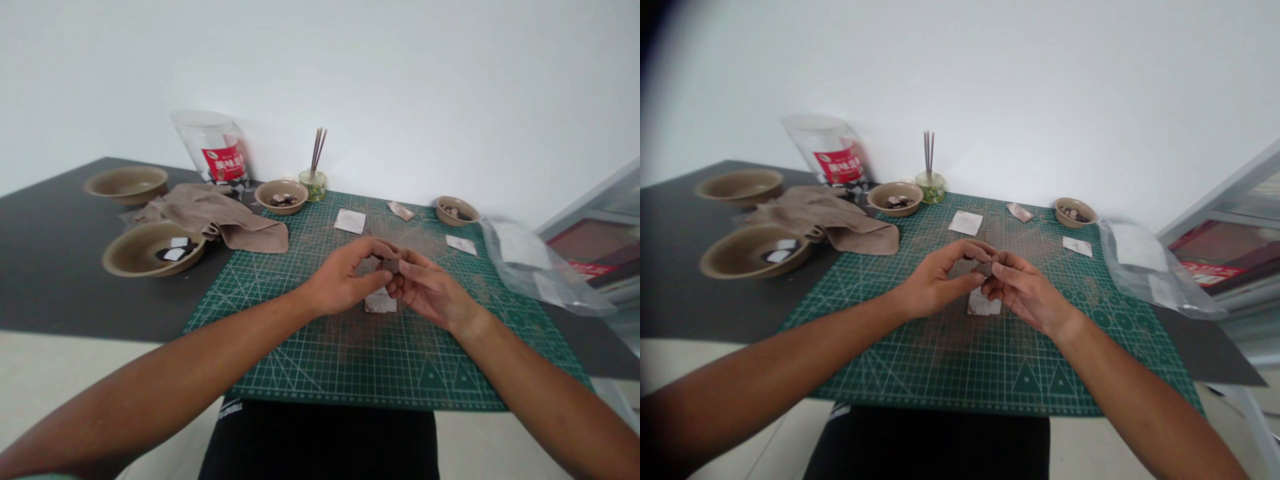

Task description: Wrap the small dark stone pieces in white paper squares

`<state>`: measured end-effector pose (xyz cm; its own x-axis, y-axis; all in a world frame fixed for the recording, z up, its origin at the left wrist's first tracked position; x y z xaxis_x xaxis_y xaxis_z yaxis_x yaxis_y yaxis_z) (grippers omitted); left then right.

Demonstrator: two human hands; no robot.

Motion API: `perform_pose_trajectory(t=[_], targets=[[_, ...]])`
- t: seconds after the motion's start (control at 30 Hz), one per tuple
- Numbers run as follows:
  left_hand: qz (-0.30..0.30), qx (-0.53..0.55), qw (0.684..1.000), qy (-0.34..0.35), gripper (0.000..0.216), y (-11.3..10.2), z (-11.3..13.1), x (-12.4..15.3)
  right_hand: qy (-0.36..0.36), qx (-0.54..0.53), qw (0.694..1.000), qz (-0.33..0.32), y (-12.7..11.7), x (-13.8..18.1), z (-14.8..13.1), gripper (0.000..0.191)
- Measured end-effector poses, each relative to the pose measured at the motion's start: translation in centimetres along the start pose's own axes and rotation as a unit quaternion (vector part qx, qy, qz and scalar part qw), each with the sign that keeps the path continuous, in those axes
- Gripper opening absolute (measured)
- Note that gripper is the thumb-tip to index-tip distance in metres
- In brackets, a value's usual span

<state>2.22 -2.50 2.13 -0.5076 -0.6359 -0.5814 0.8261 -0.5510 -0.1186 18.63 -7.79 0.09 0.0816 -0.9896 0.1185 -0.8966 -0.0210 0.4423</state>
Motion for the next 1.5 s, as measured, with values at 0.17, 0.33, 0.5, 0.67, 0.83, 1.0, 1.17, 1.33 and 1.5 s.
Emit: perform_pose_trajectory(t=[0.17,0.33,0.5,0.67,0.83,1.0,1.17,1.33,1.5], targets=[[-0.005,-0.019,1.000,0.009,0.020,-0.04,-0.07,-0.05,0.001,0.000,1.000,0.001,0.13,0.07,-0.10,0.017],[-0.002,-0.027,0.999,0.019,0.020,0.00,0.09,-0.11,-0.003,0.010,1.000,0.012,0.11,0.00,-0.08,0.017],[0.016,-0.052,0.998,0.014,0.017,-0.03,-0.02,-0.18,-0.001,0.040,0.998,0.048,-0.04,-0.27,0.00,0.012],[0.054,-0.076,0.996,0.000,0.019,-0.24,-0.28,-0.28,-0.017,0.059,0.995,0.075,-0.15,-0.46,-0.07,0.008],[0.057,-0.084,0.995,0.002,0.018,-0.20,-0.30,-0.31,-0.038,0.059,0.996,0.056,0.04,-0.38,-0.06,0.006],[0.050,-0.065,0.997,-0.007,0.016,-0.08,-0.24,-0.35,-0.042,0.043,0.998,0.037,0.45,-0.24,-0.12,0.020],[0.051,-0.051,0.997,-0.009,0.017,-0.06,-0.21,-0.31,-0.018,0.033,0.999,0.015,0.57,0.01,-0.14,0.023],[0.040,-0.051,0.998,-0.001,0.019,-0.10,-0.19,-0.24,-0.003,0.034,0.999,-0.013,0.52,0.20,0.02,0.027],[0.027,-0.048,0.998,0.011,0.020,-0.05,-0.32,-0.24,-0.027,0.031,0.999,-0.010,0.48,0.15,0.18,0.021]])
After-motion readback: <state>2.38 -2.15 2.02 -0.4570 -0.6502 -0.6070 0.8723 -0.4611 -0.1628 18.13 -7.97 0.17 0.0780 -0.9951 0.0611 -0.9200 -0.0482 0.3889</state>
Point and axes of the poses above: each hand's wrist, its own x-axis away from the middle knuckle, its own y-axis out of the palm, z = x × y, the point moved 3 cm from there along -x, towards the middle knuckle, and after that the axes turned 10 degrees about z, right-handed, at the moved point
